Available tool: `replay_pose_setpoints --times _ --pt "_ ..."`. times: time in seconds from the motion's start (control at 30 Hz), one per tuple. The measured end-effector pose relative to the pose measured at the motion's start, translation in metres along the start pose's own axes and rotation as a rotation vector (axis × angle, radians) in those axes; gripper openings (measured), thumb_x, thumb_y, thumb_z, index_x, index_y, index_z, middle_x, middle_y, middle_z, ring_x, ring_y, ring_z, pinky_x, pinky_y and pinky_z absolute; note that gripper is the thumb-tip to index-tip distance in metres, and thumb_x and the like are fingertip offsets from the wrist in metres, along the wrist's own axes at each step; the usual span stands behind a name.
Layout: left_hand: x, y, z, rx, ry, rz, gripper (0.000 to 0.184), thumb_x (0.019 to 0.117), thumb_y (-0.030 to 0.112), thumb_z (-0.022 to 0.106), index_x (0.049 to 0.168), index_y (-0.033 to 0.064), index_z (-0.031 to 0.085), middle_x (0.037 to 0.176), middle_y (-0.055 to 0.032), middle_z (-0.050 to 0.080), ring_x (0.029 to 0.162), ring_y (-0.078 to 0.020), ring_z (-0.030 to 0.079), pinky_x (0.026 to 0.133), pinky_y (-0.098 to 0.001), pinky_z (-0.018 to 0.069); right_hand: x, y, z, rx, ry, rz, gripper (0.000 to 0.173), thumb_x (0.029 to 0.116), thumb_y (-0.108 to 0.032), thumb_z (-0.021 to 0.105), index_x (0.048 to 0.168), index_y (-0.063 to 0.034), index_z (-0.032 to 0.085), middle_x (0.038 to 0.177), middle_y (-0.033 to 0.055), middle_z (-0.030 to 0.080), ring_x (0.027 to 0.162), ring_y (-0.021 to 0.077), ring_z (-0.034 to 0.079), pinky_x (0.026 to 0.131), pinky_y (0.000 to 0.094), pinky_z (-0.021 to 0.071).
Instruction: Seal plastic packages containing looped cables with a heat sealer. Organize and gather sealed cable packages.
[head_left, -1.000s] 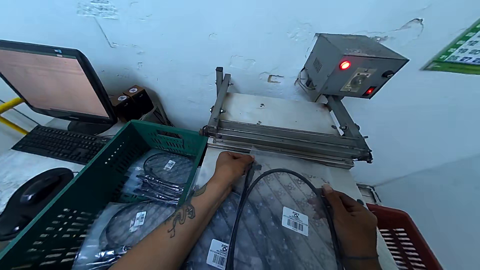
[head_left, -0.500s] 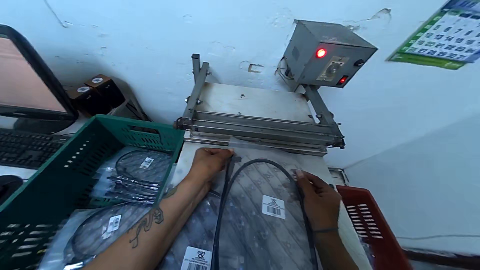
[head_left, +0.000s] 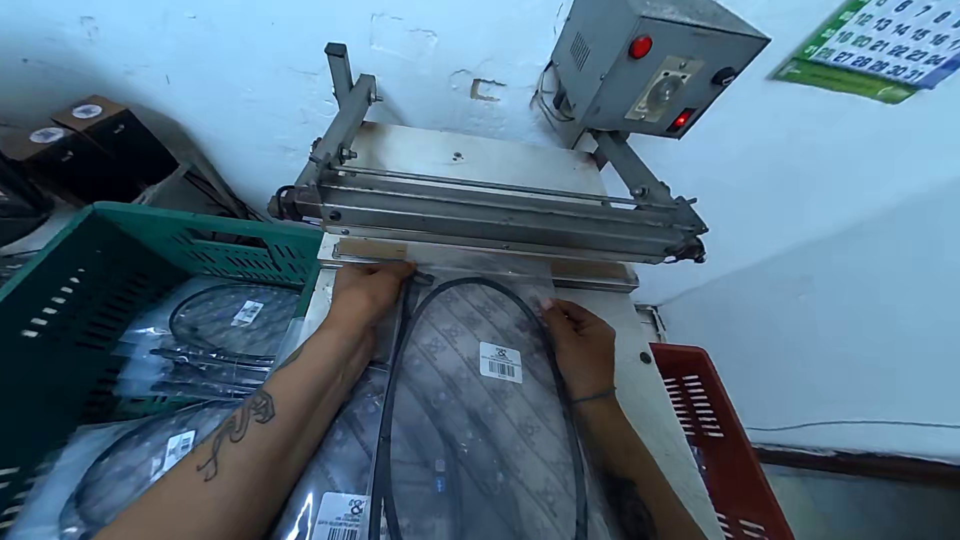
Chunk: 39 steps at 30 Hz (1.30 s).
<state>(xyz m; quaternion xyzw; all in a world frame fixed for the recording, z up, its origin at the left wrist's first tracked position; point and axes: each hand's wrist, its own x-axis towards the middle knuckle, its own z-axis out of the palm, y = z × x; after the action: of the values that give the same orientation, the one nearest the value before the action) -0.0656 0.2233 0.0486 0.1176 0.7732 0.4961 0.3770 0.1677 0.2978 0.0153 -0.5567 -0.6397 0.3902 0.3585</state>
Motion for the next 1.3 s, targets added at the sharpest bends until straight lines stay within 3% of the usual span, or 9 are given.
replay_pose_setpoints --times 0.17,0.4,0.5,0.6,0.7,0.87,1.3 --pt "0.007 -0.007 -0.003 -0.095 -0.047 -0.057 0.023 0.0974 0.027 0.07 0.099 0.0045 0.07 0.079 -0.0048 0.068 0.067 -0.0124 0.065 0.065 -0.0321 0.0568 0.003 0.003 0.002 -0.004 -0.022 0.063 0.019 0.1011 -0.023 0.066 0.097 -0.0062 0.074 0.07 -0.0013 0.066 0.056 0.0043 0.054 0.056 0.024 0.0457" --pt "0.007 -0.007 -0.001 -0.161 0.003 -0.078 0.023 0.095 0.027 0.073 0.101 0.0056 0.071 0.081 -0.0053 0.07 0.068 -0.0125 0.066 0.064 -0.0313 0.0567 0.01 0.002 0.004 0.059 -0.026 0.104 0.021 0.1012 -0.024 0.066 0.093 -0.0072 0.074 0.067 -0.0031 0.065 0.053 0.0023 0.051 0.052 0.0212 0.0418" --pt "0.008 -0.009 0.0 -0.134 0.013 -0.058 0.022 0.0941 0.027 0.074 0.1 0.0058 0.072 0.082 -0.0056 0.071 0.07 -0.0135 0.068 0.066 -0.0332 0.0584 0.011 0.003 0.005 0.063 -0.026 0.111 0.019 0.1011 -0.022 0.066 0.095 -0.0065 0.075 0.07 -0.0033 0.067 0.056 0.0011 0.055 0.055 0.021 0.0462" --pt "0.008 -0.011 0.0 -0.091 0.014 -0.028 0.022 0.0951 0.027 0.073 0.093 0.0057 0.072 0.08 -0.0059 0.071 0.068 -0.0133 0.067 0.065 -0.0339 0.0572 0.011 0.002 0.005 0.071 -0.021 0.121 0.019 0.1008 -0.022 0.066 0.094 -0.0059 0.074 0.068 -0.0032 0.066 0.055 0.0015 0.054 0.054 0.0214 0.045" --pt "0.009 -0.011 -0.002 -0.058 -0.007 -0.017 0.024 0.096 0.029 0.072 0.096 0.0047 0.072 0.08 -0.0066 0.069 0.069 -0.0139 0.064 0.066 -0.0353 0.0554 0.012 0.004 0.004 0.053 -0.031 0.104 0.019 0.1007 -0.022 0.066 0.094 -0.006 0.074 0.07 -0.0031 0.066 0.058 0.0018 0.055 0.057 0.0227 0.0455" --pt "0.007 -0.011 0.0 -0.066 0.007 0.009 0.02 0.0953 0.025 0.073 0.09 0.0063 0.073 0.078 -0.0052 0.069 0.067 -0.0122 0.064 0.065 -0.0333 0.0555 0.011 0.005 0.005 0.098 -0.03 0.099 0.018 0.1008 -0.021 0.066 0.095 -0.0047 0.073 0.071 -0.0029 0.068 0.059 0.0005 0.057 0.058 0.0207 0.0472" --pt "0.007 -0.01 0.0 -0.055 0.017 -0.003 0.02 0.0958 0.026 0.073 0.093 0.0053 0.073 0.081 -0.0072 0.07 0.07 -0.0148 0.066 0.068 -0.0364 0.056 0.011 0.003 0.006 0.094 -0.025 0.109 0.018 0.1004 -0.021 0.067 0.095 -0.005 0.074 0.073 -0.0019 0.069 0.06 0.002 0.058 0.059 0.0212 0.0489"
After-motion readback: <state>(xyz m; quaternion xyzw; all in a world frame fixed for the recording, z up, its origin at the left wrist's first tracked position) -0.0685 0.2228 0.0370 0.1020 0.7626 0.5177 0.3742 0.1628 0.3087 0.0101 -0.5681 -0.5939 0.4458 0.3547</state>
